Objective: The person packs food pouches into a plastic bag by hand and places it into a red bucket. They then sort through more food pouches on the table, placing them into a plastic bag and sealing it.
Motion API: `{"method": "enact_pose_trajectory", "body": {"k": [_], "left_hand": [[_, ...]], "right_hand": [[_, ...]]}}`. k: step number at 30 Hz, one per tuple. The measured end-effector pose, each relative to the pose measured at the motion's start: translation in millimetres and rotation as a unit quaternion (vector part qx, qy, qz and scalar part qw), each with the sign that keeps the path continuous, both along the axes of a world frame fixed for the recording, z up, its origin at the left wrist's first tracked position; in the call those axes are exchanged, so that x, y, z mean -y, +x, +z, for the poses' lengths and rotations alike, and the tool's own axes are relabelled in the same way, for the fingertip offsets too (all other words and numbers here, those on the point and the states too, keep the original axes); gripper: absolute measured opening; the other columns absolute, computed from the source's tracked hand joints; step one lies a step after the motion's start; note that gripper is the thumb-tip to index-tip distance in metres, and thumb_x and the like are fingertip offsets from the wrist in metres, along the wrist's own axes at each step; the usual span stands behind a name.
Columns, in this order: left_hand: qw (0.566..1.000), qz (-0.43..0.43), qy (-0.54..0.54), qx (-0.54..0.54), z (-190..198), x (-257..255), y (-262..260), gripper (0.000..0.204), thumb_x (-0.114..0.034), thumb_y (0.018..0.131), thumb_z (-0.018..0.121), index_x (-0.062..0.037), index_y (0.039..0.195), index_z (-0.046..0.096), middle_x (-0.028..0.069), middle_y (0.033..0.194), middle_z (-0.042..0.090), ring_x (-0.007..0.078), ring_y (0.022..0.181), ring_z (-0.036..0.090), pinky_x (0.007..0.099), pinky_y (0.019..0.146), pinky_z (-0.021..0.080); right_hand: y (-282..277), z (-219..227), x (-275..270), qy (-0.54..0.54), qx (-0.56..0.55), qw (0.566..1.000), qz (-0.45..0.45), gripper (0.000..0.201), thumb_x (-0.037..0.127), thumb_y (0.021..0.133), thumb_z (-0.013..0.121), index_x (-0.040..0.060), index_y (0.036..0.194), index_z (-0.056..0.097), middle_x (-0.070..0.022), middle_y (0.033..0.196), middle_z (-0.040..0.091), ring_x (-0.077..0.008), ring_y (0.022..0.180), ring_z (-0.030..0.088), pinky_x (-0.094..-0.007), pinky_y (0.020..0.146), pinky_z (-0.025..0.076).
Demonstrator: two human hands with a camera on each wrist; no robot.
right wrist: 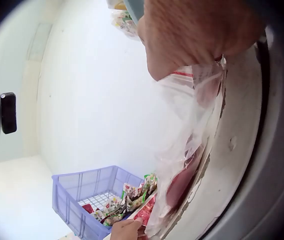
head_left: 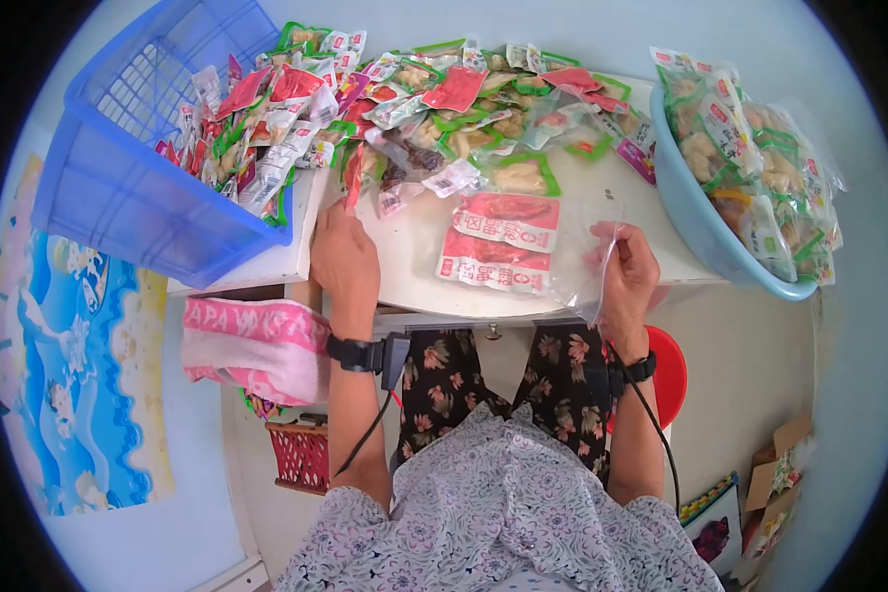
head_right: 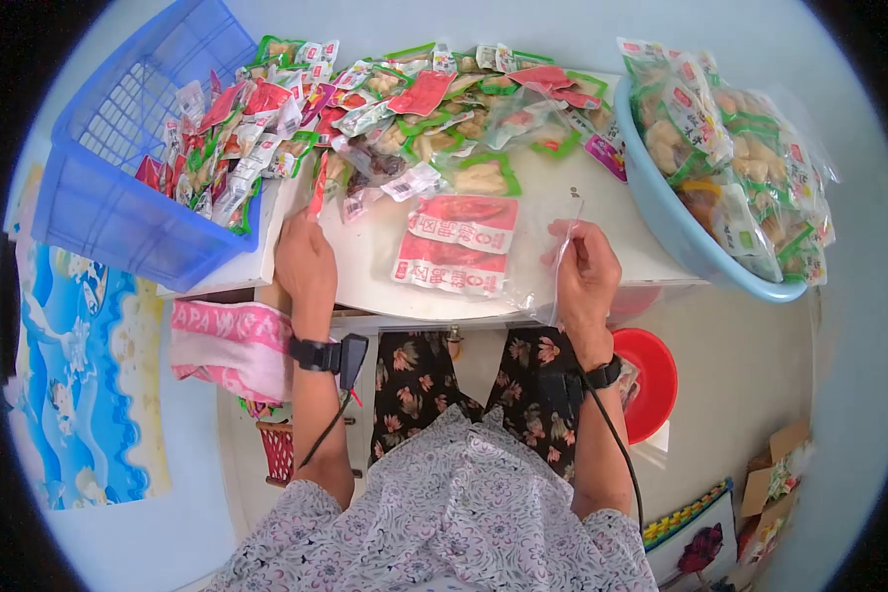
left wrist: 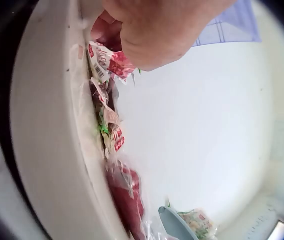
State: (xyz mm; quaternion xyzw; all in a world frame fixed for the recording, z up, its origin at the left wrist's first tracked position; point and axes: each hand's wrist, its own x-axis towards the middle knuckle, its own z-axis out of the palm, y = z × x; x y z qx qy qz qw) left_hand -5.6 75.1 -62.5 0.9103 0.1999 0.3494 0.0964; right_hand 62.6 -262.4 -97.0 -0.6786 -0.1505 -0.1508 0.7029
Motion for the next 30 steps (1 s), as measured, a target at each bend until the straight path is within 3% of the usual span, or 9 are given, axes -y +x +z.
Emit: {"method": "enact_pose_trajectory", "body": {"k": [1,4,7,10,15,18,24,26,30], "left_hand": [[1.0,0.004,0.01,0.024,1,6,-8,0.023,-0.008,0.1,0.054,0.0043,0.116,0.066,0.0206,0.101,0.07,0.0371,0.097,0.071,0.0492,0.08,0.055],[0.966,-0.033,-0.247,0.067,1,30,-32,0.024,-0.014,0.107,0.051,0.0043,0.112,0.065,0.0179,0.098,0.07,0.029,0.091,0.073,0.041,0.068,0.056],[0.837,-0.119,-0.484,0.228,-5,49,-43,0.029,-0.022,0.111,0.05,0.0029,0.108,0.064,0.0134,0.098,0.072,0.0212,0.086,0.073,0.0342,0.062,0.057],[0.697,-0.175,-0.635,0.282,12,67,-48,0.028,-0.024,0.111,0.052,0.0013,0.109,0.064,0.0106,0.104,0.073,0.0186,0.09,0.072,0.0343,0.066,0.061],[0.62,-0.226,-0.702,0.267,24,87,-54,0.022,-0.023,0.108,0.057,-0.0013,0.11,0.064,0.0106,0.108,0.073,0.0202,0.094,0.072,0.0367,0.072,0.065],[0.586,-0.265,-0.721,0.259,29,102,-56,0.02,-0.022,0.108,0.059,-0.0028,0.111,0.065,0.011,0.109,0.074,0.0204,0.095,0.073,0.037,0.074,0.065],[0.511,-0.358,-0.757,0.193,53,177,-50,0.018,-0.018,0.109,0.057,-0.0015,0.113,0.064,0.0106,0.113,0.073,0.0179,0.096,0.074,0.0359,0.083,0.066],[0.49,-0.374,-0.767,0.179,56,208,-47,0.017,-0.016,0.109,0.057,-0.001,0.114,0.063,0.0098,0.112,0.073,0.0168,0.096,0.073,0.035,0.083,0.066],[0.48,-0.428,-0.757,0.115,43,232,-45,0.02,-0.014,0.108,0.057,0.0002,0.121,0.064,0.0093,0.115,0.071,0.0173,0.101,0.072,0.0347,0.084,0.065]], "right_hand": [[-1,2,0,-0.005,-0.001,1.0,-0.005,0.02,-0.012,0.1,0.049,-0.0032,0.111,0.063,-0.0055,0.102,0.07,-0.0097,0.079,0.065,-0.0254,0.072,0.055],[-7,10,0,0.001,-0.017,1.0,-0.021,0.017,-0.01,0.101,0.052,-0.0027,0.111,0.063,-0.0058,0.101,0.07,-0.009,0.078,0.065,-0.0249,0.07,0.054],[-9,13,0,0.047,-0.039,0.997,-0.038,0.014,-0.007,0.101,0.054,-0.0025,0.111,0.064,-0.0063,0.099,0.07,-0.0083,0.075,0.063,-0.0249,0.066,0.054],[-8,15,1,0.091,-0.036,0.994,-0.047,0.011,-0.003,0.103,0.056,-0.0022,0.111,0.064,-0.0066,0.098,0.07,-0.0082,0.07,0.061,-0.0246,0.061,0.052],[-12,27,11,0.222,-0.051,0.973,-0.046,0.012,0.007,0.104,0.059,-0.0008,0.112,0.065,-0.0061,0.095,0.069,-0.0087,0.066,0.057,-0.023,0.058,0.046],[-26,32,19,0.222,-0.035,0.965,-0.137,0.014,0.01,0.104,0.061,0.0006,0.113,0.065,-0.0064,0.093,0.069,-0.0088,0.068,0.057,-0.0228,0.061,0.043],[-70,76,14,0.006,0.041,0.999,-0.017,0.02,0.013,0.102,0.065,0.0009,0.118,0.066,-0.0069,0.104,0.07,-0.011,0.088,0.063,-0.0241,0.08,0.049],[-79,80,6,0.018,0.026,0.999,0.034,0.021,0.012,0.102,0.066,0.0005,0.119,0.065,-0.0065,0.108,0.071,-0.0102,0.093,0.063,-0.0242,0.084,0.049],[-96,74,3,0.216,-0.075,0.972,0.046,0.021,0.011,0.103,0.066,-0.0003,0.121,0.064,-0.0036,0.111,0.071,-0.0071,0.098,0.062,-0.0246,0.088,0.049]]}}
